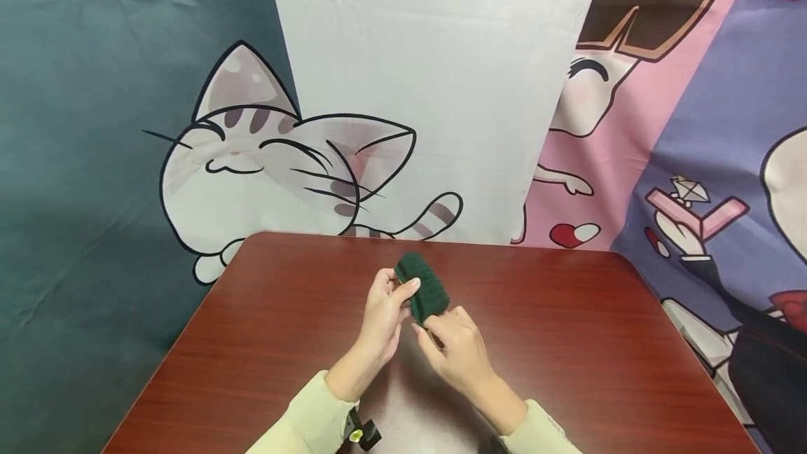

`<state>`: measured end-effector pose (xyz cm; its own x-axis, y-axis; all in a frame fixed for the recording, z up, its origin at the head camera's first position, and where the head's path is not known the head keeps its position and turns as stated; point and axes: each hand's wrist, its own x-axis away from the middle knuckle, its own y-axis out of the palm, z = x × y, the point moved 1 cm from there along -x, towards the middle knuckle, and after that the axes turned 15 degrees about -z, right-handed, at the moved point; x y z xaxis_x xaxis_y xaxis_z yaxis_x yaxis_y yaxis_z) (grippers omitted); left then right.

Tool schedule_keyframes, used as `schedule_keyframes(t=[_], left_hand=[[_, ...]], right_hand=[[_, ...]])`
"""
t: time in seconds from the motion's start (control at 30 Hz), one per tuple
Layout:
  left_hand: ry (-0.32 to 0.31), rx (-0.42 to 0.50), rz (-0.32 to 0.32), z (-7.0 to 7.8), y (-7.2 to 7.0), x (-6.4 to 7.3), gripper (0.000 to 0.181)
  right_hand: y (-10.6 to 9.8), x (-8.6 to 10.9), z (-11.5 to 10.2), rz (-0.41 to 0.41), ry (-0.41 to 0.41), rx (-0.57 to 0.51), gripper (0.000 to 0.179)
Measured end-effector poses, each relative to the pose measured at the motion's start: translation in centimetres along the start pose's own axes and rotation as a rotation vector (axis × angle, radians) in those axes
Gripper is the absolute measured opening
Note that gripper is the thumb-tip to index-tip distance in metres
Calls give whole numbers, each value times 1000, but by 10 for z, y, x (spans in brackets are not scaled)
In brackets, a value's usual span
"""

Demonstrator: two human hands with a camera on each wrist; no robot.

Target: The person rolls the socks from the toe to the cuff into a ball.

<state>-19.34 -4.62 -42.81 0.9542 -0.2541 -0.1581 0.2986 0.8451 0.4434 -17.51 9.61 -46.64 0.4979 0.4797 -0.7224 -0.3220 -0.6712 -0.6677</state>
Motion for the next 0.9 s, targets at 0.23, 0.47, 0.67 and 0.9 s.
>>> schedule_keyframes(t=[0.23,0.47,0.67,0.9], left_hand=[[-14,-112,1,2,-6,3,28],[44,-142,65,-2,-3,4,31],[143,-56,94,-2,2,5,33],[190,-97,85,-5,3,3,36]], right_hand=[[-2,0,6,164,61,35,24],[1,-5,8,261,82,79,27],[1,-8,9,277,121,144,31],[0,-13,6,238,92,152,39]])
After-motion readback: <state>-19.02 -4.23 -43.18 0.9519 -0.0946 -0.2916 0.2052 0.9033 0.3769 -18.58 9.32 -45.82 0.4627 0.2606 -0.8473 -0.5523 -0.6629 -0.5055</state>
